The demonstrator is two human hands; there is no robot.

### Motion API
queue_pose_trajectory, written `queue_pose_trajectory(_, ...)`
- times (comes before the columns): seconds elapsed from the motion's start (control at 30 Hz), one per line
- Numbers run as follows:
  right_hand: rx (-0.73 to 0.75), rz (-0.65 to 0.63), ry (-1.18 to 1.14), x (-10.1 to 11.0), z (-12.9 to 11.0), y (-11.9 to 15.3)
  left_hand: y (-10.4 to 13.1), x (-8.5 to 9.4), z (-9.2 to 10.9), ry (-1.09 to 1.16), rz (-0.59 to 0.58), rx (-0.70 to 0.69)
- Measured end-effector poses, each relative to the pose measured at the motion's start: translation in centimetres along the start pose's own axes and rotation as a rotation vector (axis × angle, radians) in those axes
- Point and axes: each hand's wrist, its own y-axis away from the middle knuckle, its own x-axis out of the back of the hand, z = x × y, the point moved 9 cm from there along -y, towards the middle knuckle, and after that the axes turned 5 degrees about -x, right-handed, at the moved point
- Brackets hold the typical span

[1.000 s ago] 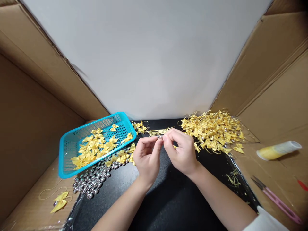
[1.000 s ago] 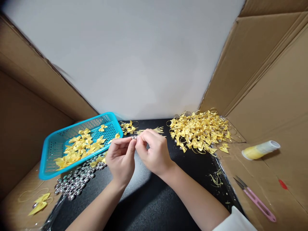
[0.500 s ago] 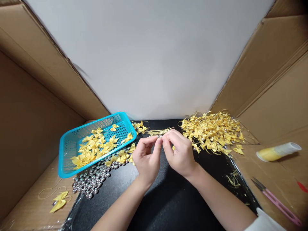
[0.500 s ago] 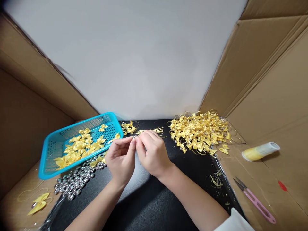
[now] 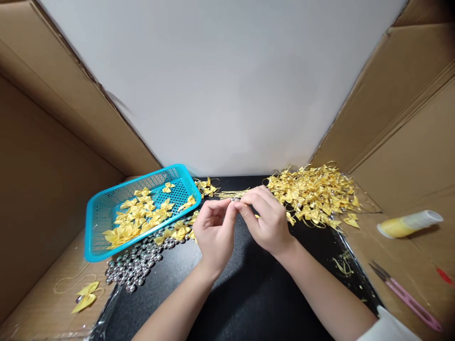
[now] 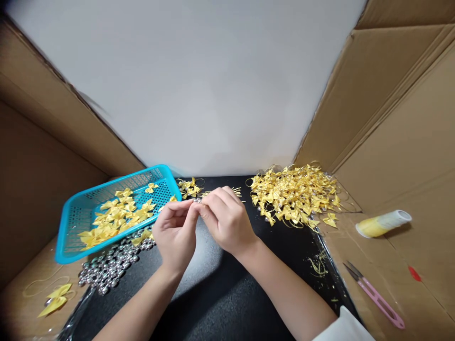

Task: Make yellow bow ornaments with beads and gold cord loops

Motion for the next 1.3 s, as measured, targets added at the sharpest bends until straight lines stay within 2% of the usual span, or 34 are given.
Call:
queue_pose_trajectory(0.2, 0.079, 0.113, 0.034, 0.6, -0.1, 0.4, 0.1, -0.1, -0.1, 0.001, -0.001, 0.013)
queue_pose_trajectory(0.33, 0.054, 0.227, -0.041, 1.1, -0.1, 0.9, 0.2, -0.2, 0.1, -0.003, -0.004, -0.005)
queue_pose_trajectory(0.43, 0.018, 0.265, -0.066, 1.0, 0.0, 1.3, 0.3, -0.2, 0.2, -0.009, -0.009, -0.023)
queue_pose_trajectory(0.73, 0.008, 0.304, -0.129, 1.0, 0.4, 1.7, 0.3, -0.1, 0.7, -0.076, -0.020, -0.110)
queue_pose_trajectory(0.9, 0.023, 0.301, -0.129, 1.0, 0.4, 1.7, 0.2, -0.1, 0.8, -0.100, -0.026, -0.112)
queue_pose_trajectory(1.3, 0.166, 0.314, -0.043, 0.7, -0.7, 2.0, 0.4, -0.1, 1.0, -0.113, -0.043, -0.174)
